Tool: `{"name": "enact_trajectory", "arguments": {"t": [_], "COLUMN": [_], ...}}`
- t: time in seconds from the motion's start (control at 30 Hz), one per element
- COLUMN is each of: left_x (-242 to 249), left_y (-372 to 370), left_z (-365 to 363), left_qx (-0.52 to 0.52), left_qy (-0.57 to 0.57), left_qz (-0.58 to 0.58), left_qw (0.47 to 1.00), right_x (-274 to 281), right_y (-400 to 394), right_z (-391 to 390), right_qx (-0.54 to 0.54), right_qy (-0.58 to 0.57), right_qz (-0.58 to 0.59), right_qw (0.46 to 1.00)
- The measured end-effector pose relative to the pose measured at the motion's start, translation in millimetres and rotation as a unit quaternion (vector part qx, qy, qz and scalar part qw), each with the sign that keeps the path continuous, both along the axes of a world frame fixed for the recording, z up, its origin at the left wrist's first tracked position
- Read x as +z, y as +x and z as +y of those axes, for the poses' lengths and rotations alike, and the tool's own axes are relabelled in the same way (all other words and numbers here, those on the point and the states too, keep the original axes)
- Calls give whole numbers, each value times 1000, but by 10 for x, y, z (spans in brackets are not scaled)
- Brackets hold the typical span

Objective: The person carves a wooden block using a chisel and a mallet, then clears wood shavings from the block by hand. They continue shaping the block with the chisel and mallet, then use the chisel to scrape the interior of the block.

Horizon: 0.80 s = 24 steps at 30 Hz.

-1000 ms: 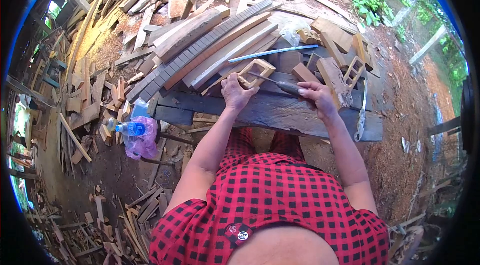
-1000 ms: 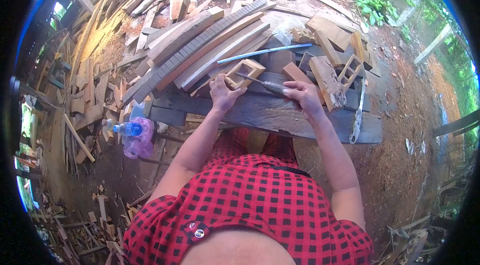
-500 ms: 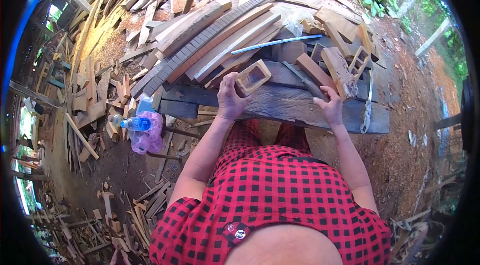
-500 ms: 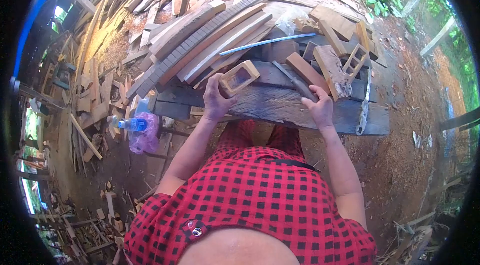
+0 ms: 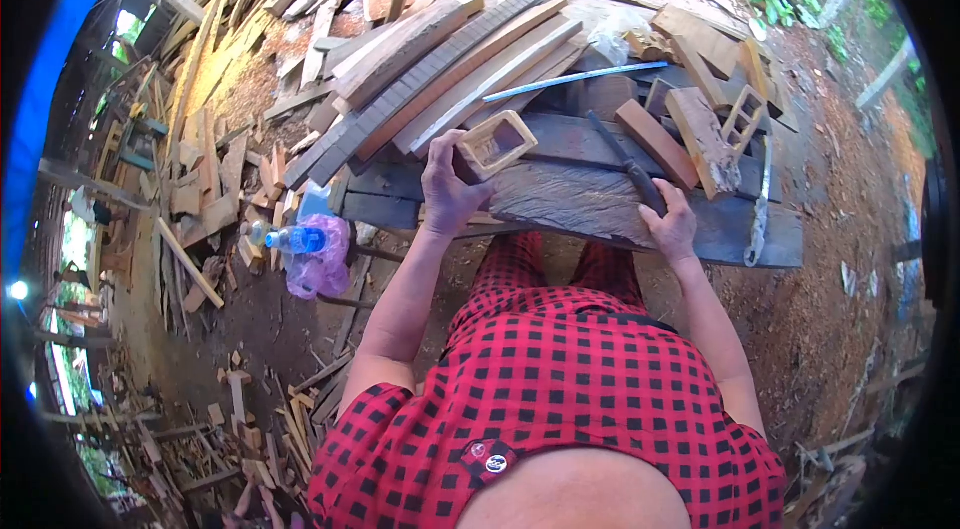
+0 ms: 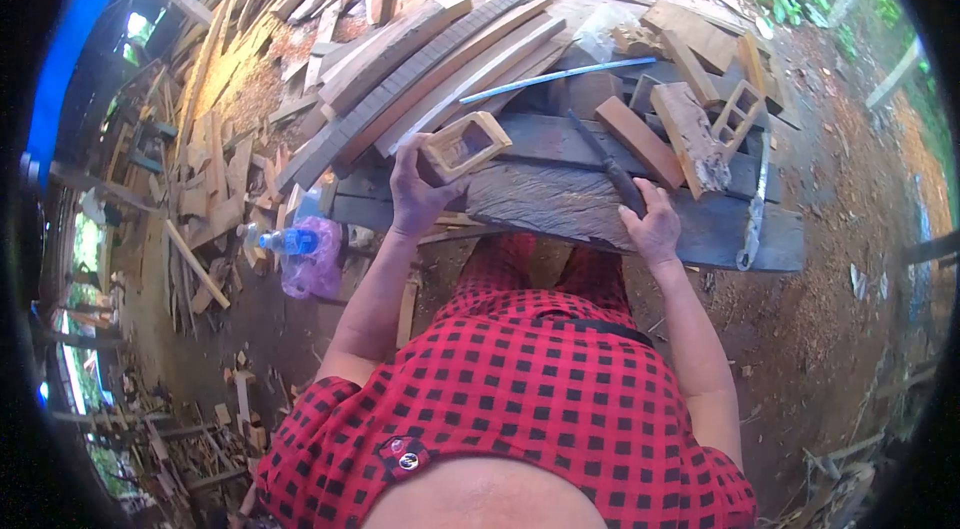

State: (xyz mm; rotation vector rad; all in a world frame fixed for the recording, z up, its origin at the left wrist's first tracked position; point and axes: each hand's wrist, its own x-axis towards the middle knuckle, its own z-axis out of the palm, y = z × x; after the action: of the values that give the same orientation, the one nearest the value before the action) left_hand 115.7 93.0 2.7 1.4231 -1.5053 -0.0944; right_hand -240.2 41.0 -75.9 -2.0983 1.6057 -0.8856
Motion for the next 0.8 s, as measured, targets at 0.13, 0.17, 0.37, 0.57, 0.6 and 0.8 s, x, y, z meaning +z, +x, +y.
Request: {"name": "enact_trajectory", "arguments": {"t": [0.13, 0.17, 0.37, 0.57, 0.6, 0.8], "left_x": [163, 188, -80, -1154, -1188, -674], "left_y": [263, 346, 852, 908, 842, 680], "left_z": [406, 515, 1168, 2015, 2071, 1786], "left_qx": [4, 9, 97, 148, 182, 110], "left_qy": [16, 14, 97, 219, 216, 149], "left_qz": [-45, -91, 170, 827, 837, 790], "left_qw": [999, 996, 976, 496, 469, 585], "right_x": [12, 1, -106, -71, -87, -119], "right_y": [44, 45, 37, 54, 63, 36], "right_z": [9, 7, -28, -19, -17, -61], "right_qx": [-14, -9, 14, 0, -1, 14], "right_qy": [-17, -20, -41, -11, -8, -47], "right_qz": [12, 11, 10, 12, 13, 27], "right_qw": [1000, 1000, 999, 1000, 1000, 998]}}
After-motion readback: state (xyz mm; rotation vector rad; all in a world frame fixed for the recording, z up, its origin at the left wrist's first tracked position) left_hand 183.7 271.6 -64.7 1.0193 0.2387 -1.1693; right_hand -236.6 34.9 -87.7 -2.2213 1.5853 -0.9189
